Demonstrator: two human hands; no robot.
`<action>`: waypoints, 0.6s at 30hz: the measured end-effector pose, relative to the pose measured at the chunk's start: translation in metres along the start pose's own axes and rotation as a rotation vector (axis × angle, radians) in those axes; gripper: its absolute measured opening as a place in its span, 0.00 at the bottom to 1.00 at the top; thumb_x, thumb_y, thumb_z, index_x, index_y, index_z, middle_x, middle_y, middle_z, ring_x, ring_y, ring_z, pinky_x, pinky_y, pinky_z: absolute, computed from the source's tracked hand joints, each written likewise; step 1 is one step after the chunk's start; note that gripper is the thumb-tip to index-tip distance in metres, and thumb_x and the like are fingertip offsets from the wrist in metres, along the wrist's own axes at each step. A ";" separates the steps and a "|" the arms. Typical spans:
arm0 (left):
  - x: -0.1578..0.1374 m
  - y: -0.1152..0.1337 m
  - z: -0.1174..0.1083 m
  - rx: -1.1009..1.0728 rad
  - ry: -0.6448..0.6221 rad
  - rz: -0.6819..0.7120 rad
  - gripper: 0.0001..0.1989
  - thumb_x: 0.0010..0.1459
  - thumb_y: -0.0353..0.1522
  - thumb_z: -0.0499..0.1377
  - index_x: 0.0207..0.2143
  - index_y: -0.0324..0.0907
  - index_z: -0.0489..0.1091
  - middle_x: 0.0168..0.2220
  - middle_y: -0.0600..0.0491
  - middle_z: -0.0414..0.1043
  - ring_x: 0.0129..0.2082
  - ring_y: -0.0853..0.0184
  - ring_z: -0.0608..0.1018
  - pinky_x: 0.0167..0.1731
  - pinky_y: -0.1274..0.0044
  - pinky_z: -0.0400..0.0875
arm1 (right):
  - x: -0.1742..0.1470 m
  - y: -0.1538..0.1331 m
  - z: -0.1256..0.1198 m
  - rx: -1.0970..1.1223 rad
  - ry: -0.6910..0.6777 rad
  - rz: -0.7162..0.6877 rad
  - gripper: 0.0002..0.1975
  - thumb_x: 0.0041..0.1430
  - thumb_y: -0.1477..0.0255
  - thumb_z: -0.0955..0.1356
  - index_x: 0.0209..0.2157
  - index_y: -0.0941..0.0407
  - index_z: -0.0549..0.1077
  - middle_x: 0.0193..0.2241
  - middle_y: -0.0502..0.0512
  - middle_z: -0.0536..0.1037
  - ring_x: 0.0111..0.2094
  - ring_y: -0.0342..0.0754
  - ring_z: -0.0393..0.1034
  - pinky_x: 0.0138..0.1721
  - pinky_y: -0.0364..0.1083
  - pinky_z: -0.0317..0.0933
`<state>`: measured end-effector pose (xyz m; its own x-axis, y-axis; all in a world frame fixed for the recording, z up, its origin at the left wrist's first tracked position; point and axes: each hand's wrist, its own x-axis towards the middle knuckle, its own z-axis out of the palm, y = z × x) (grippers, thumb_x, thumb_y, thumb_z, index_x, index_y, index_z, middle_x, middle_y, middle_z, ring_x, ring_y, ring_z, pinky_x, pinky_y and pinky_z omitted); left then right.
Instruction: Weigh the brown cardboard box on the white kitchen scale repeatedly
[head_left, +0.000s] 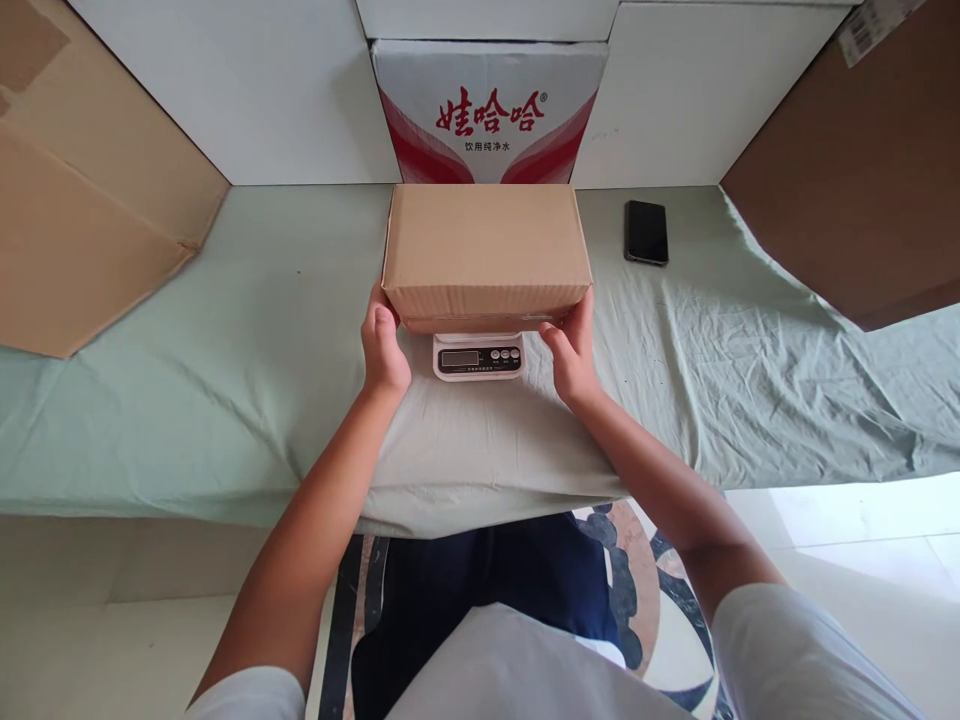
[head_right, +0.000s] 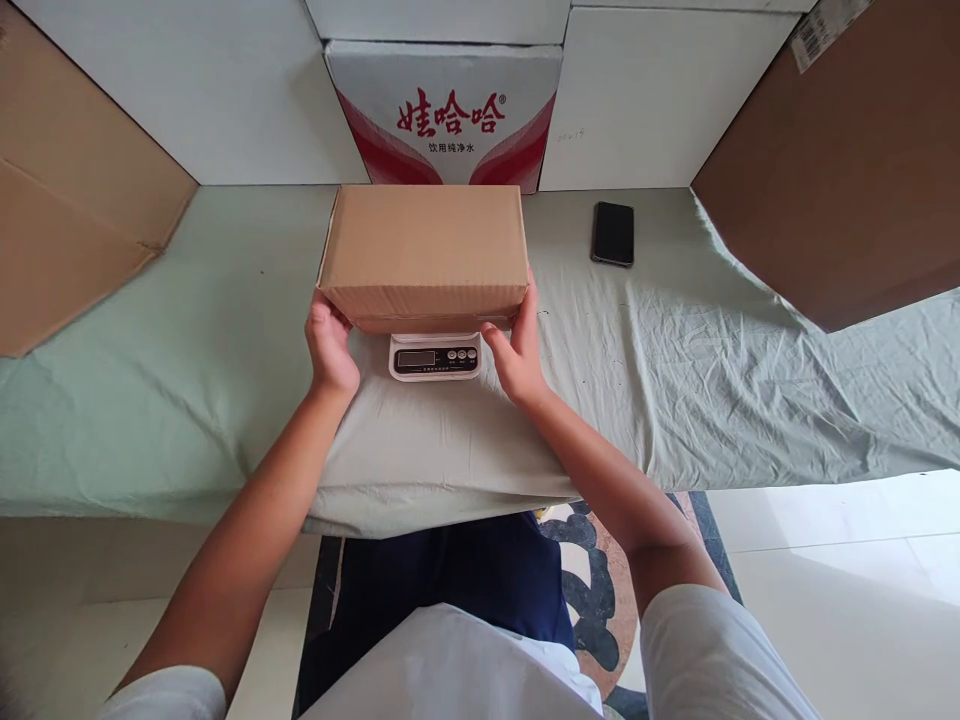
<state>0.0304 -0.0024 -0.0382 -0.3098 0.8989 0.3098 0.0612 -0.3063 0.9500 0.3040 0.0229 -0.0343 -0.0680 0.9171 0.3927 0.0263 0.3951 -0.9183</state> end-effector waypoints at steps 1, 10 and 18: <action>0.000 -0.001 0.001 -0.009 0.025 0.030 0.45 0.67 0.76 0.52 0.62 0.54 0.81 0.69 0.47 0.80 0.79 0.47 0.74 0.76 0.65 0.72 | 0.000 0.000 -0.001 0.000 -0.004 0.004 0.47 0.62 0.38 0.72 0.77 0.37 0.62 0.79 0.57 0.69 0.80 0.67 0.63 0.85 0.69 0.59; 0.004 -0.015 0.004 -0.050 0.107 0.138 0.45 0.71 0.74 0.50 0.59 0.49 0.84 0.62 0.42 0.85 0.73 0.46 0.81 0.74 0.61 0.76 | 0.004 0.011 -0.004 0.059 -0.017 -0.014 0.50 0.62 0.37 0.73 0.79 0.33 0.58 0.83 0.51 0.63 0.84 0.68 0.58 0.86 0.72 0.57; 0.038 -0.034 -0.038 -0.134 0.223 -0.027 0.54 0.64 0.80 0.40 0.71 0.61 0.77 0.83 0.53 0.67 0.88 0.52 0.59 0.85 0.59 0.60 | 0.020 0.004 -0.033 0.264 0.279 0.127 0.37 0.65 0.36 0.66 0.71 0.33 0.70 0.83 0.48 0.66 0.88 0.67 0.54 0.83 0.77 0.57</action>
<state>-0.0197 0.0305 -0.0603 -0.5116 0.8210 0.2535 -0.0718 -0.3348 0.9396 0.3361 0.0448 -0.0284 0.1932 0.9511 0.2412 -0.2420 0.2844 -0.9277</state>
